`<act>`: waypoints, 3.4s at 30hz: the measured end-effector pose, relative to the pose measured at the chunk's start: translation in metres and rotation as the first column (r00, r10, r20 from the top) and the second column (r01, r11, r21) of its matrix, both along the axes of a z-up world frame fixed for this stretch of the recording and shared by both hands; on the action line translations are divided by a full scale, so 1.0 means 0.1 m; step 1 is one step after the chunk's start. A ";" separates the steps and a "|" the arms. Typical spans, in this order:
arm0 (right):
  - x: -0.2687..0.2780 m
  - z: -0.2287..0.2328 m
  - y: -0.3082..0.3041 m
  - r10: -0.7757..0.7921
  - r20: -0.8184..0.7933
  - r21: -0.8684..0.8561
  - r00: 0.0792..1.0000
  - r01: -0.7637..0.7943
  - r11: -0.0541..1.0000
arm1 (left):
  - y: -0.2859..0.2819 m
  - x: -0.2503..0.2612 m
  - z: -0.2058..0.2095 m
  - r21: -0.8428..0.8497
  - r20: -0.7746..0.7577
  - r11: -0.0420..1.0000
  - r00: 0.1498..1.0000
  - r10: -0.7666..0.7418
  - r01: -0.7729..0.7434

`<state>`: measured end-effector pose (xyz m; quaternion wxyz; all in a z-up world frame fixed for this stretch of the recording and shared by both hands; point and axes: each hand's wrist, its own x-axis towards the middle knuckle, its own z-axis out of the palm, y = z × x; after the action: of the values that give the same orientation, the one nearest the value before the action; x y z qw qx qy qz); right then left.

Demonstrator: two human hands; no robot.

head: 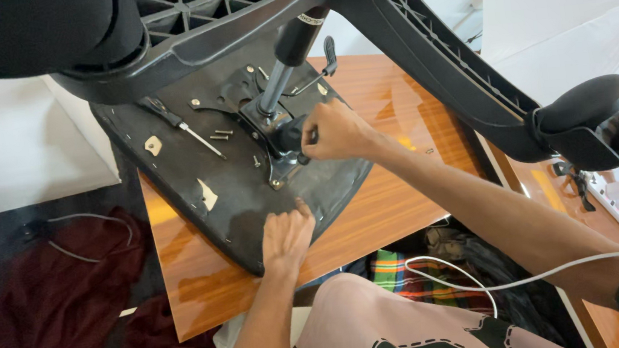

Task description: The person uses a screwdriver to tighten screws on the underside of an office chair base placed on a wooden table. The person repeatedly adjusts the chair and repositions the screwdriver to access different screws.

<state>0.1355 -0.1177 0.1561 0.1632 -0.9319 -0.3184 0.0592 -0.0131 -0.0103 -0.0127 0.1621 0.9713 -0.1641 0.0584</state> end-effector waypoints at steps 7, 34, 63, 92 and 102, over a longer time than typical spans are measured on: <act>-0.14 0.00 -0.08 -0.182 -0.014 -0.063 0.983 0.181 0.982 | 0.07 0.08 0.02 0.010 -0.205 0.995 0.974 0.097 -0.097; -0.21 0.04 -0.01 -0.359 -0.056 -0.164 0.932 0.346 0.924 | 0.33 0.33 0.40 0.101 -0.660 0.988 0.735 0.156 -0.119; -1.31 -0.42 -1.68 -0.079 -0.919 0.234 0.386 0.696 0.679 | 1.18 1.60 0.11 -0.128 -0.657 0.401 0.381 0.651 -0.907; 1.08 -1.71 -2.37 -0.646 -0.439 -0.121 0.625 0.671 0.731 | 0.27 -0.32 0.15 -0.193 -0.827 0.235 0.287 0.484 -0.953; 1.07 -1.70 -2.24 -0.687 -0.258 -0.362 0.679 0.592 0.721 | 0.19 -0.07 0.50 -0.095 -0.909 0.033 0.101 0.403 -0.995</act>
<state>0.2421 -0.3416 -0.0141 0.1132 -0.9671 0.0778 0.2140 -0.0204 0.0085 0.0372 0.5227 0.6500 0.5285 -0.1583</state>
